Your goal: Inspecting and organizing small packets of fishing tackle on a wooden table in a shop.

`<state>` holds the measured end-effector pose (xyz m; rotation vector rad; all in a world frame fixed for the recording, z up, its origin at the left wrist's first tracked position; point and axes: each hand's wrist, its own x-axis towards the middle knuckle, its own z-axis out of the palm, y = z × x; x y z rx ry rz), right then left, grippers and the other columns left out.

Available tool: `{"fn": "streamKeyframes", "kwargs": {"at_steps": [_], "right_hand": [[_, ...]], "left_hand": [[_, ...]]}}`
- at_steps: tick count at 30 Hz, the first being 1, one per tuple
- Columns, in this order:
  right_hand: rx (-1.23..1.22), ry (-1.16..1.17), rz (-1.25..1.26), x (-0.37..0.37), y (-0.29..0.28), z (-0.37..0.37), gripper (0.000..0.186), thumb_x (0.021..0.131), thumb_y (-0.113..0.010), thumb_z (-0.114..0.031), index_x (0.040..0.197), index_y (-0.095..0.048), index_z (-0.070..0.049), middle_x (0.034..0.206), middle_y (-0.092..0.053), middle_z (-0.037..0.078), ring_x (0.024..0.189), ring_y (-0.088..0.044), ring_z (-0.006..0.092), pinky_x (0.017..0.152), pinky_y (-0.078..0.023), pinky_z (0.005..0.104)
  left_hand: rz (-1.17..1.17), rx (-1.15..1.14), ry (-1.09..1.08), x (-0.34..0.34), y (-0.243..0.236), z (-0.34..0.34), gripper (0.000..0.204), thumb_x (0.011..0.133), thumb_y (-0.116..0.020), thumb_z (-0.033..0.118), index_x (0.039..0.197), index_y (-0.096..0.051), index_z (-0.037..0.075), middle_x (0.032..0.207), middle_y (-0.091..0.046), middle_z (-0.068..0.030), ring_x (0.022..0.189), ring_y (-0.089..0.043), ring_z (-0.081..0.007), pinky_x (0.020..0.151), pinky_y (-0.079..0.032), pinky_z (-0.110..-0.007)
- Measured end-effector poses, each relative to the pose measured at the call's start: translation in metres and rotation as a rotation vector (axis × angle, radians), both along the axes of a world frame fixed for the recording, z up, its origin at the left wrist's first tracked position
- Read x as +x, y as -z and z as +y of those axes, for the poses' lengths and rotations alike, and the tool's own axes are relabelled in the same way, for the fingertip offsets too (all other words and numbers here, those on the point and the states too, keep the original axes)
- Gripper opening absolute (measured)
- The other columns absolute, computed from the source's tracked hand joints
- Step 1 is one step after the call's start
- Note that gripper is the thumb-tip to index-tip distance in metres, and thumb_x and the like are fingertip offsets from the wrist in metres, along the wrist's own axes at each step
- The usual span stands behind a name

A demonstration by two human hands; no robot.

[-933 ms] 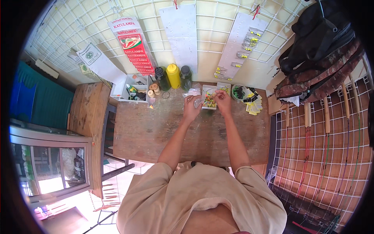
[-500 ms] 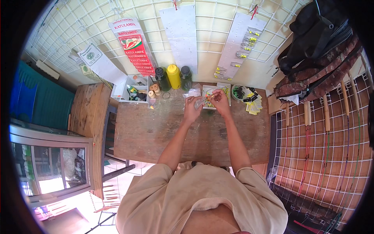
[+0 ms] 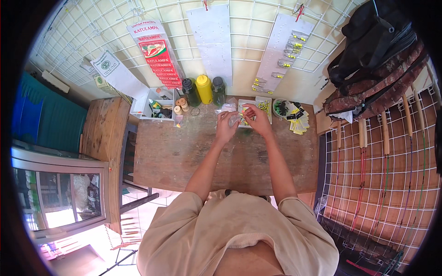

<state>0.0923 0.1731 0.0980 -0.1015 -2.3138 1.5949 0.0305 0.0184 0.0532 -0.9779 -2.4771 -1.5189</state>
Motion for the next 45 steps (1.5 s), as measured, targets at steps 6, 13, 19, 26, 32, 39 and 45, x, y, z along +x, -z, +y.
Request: {"fn": "streamKeyframes", "kwargs": {"at_steps": [6, 13, 19, 26, 32, 39, 45], "right_hand": [[0.165, 0.015, -0.037, 0.000, -0.004, 0.001, 0.038, 0.079, -0.061, 0.003, 0.116, -0.057, -0.005, 0.081, -0.064, 0.011, 0.073, -0.063, 0.0235, 0.070, -0.051, 0.0323], [0.178, -0.030, 0.014, -0.007, -0.009, -0.009, 0.035, 0.079, -0.056, 0.005, 0.113, -0.058, -0.003, 0.090, -0.065, 0.015, 0.083, -0.062, 0.0310, 0.076, -0.050, 0.0365], [0.296, 0.111, 0.151, 0.000, -0.009, -0.002, 0.033, 0.079, -0.054, 0.004, 0.110, -0.061, -0.004, 0.102, -0.063, 0.016, 0.094, -0.058, 0.0329, 0.086, -0.046, 0.0394], [0.528, 0.338, -0.103, 0.008, 0.026, 0.013, 0.026, 0.077, -0.061, -0.005, 0.102, -0.066, -0.011, 0.113, -0.057, 0.011, 0.111, -0.044, 0.0348, 0.097, -0.038, 0.0429], [0.745, 0.367, -0.312, 0.006, 0.057, 0.012, 0.010, 0.074, -0.068, -0.012, 0.083, -0.073, -0.015, 0.119, -0.053, 0.008, 0.116, -0.040, 0.0355, 0.100, -0.036, 0.0425], [0.862, 0.377, -0.366, -0.010, 0.080, 0.008, 0.010, 0.074, -0.069, -0.015, 0.082, -0.075, -0.015, 0.126, -0.049, 0.010, 0.126, -0.032, 0.0371, 0.106, -0.030, 0.0442], [0.901, 0.301, -0.460, -0.019, 0.078, 0.005, 0.013, 0.077, -0.064, -0.015, 0.084, -0.074, -0.010, 0.134, -0.043, 0.012, 0.129, -0.030, 0.0402, 0.109, -0.025, 0.0481]], "left_hand": [[-0.008, 0.012, -0.001, 0.000, 0.002, 0.000, 0.035, 0.075, -0.071, 0.011, 0.109, -0.063, 0.010, 0.105, -0.063, -0.0097, 0.110, -0.047, -0.0310, 0.097, -0.037, -0.039], [-0.015, 0.020, -0.015, -0.001, 0.001, 0.003, 0.036, 0.074, -0.071, 0.010, 0.109, -0.062, 0.010, 0.106, -0.063, -0.0087, 0.109, -0.047, -0.0304, 0.096, -0.038, -0.038], [-0.005, 0.068, -0.034, -0.004, 0.003, 0.000, 0.035, 0.074, -0.071, 0.010, 0.108, -0.063, 0.010, 0.105, -0.063, -0.0084, 0.109, -0.048, -0.0302, 0.096, -0.038, -0.038], [-0.120, 0.115, -0.082, -0.006, 0.012, 0.001, 0.033, 0.075, -0.073, 0.012, 0.106, -0.063, 0.010, 0.106, -0.064, -0.0076, 0.108, -0.048, -0.0307, 0.095, -0.039, -0.039], [-0.040, 0.039, -0.088, -0.011, 0.014, 0.001, 0.034, 0.074, -0.074, 0.012, 0.106, -0.064, 0.010, 0.107, -0.063, -0.0079, 0.108, -0.048, -0.0312, 0.095, -0.039, -0.039], [-0.068, 0.009, -0.067, -0.016, 0.018, 0.004, 0.034, 0.073, -0.074, 0.012, 0.106, -0.064, 0.011, 0.106, -0.063, -0.0077, 0.109, -0.048, -0.0308, 0.096, -0.038, -0.039], [-0.041, -0.016, -0.070, -0.021, 0.021, 0.001, 0.034, 0.073, -0.073, 0.012, 0.106, -0.063, 0.011, 0.105, -0.064, -0.0081, 0.107, -0.048, -0.0313, 0.094, -0.039, -0.039]]}}
